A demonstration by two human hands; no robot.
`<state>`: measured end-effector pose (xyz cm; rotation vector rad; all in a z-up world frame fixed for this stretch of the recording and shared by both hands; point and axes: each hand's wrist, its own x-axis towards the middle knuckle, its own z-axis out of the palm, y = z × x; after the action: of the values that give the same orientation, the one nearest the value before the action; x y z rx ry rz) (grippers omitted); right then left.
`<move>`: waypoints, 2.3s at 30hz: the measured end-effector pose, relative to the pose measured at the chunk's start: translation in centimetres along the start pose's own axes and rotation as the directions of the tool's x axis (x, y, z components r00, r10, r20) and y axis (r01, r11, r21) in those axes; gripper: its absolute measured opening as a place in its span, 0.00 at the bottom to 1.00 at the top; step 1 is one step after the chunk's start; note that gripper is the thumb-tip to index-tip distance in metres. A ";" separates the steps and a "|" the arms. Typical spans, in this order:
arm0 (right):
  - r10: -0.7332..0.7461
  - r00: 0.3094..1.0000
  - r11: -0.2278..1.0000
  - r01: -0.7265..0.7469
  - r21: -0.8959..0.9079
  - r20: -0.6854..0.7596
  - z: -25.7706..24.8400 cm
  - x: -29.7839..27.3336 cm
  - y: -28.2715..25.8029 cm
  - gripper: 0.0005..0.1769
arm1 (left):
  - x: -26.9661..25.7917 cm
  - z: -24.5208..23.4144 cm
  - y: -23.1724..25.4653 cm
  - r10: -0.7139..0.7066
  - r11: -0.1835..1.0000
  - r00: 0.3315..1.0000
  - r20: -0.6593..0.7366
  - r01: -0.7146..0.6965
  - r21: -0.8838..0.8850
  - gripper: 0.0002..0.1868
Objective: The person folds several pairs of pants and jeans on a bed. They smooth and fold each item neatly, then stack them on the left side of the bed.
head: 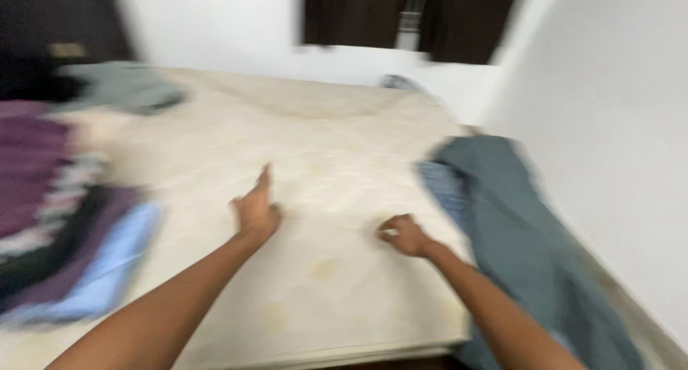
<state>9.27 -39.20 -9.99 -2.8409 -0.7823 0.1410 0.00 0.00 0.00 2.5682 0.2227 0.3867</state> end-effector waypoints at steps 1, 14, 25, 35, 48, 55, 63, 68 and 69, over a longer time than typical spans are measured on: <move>0.121 0.992 0.993 -0.121 0.002 0.035 -1.9 -3.4 1.0 0.25 | -0.4 2.3 2.0 -0.014 1.000 0.993 0.118 0.014 -0.001 0.53; 0.745 0.638 0.663 -0.740 0.114 -0.193 -6.7 -24.4 19.3 0.37 | -4.8 25.6 15.6 0.200 0.950 0.723 0.661 -0.307 0.048 0.46; 0.797 0.564 0.550 -0.825 -0.126 -0.216 -6.7 -21.8 26.5 0.22 | -4.8 24.5 20.4 0.145 0.729 0.560 0.816 -0.618 0.294 0.69; 0.739 0.570 0.656 -0.731 0.188 -0.360 -5.9 -19.7 34.2 0.18 | -1.0 27.8 19.2 0.066 0.810 0.412 0.909 -0.554 0.192 0.77; 0.498 0.848 0.651 -0.227 0.724 -0.182 -9.5 -13.7 16.6 0.11 | 4.8 28.8 21.5 0.124 0.799 0.596 0.793 0.414 -0.436 0.55; -0.038 0.998 0.343 0.068 0.937 -0.059 -5.7 -14.6 0.3 0.07 | 1.2 23.9 28.2 0.232 0.482 0.507 0.830 0.681 -0.551 0.52; -0.137 0.977 0.293 -0.115 0.949 0.161 -2.5 -15.1 -3.9 0.13 | -3.1 24.1 14.7 -0.101 0.664 0.846 0.523 0.449 -0.598 0.35; 0.443 0.892 0.719 -0.296 0.629 -0.086 -0.7 -13.1 3.4 0.24 | -4.2 20.6 4.7 -0.218 0.573 0.843 0.491 0.518 -0.635 0.31; 0.504 0.857 0.748 -0.371 0.551 -0.108 0.1 -13.2 4.3 0.29 | -4.8 19.8 2.7 -0.224 0.595 0.880 0.419 0.464 -0.656 0.30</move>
<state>0.08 -49.57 -10.47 -2.3945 0.0164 0.0415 1.90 -12.90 -15.95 1.6641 0.3651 -0.0739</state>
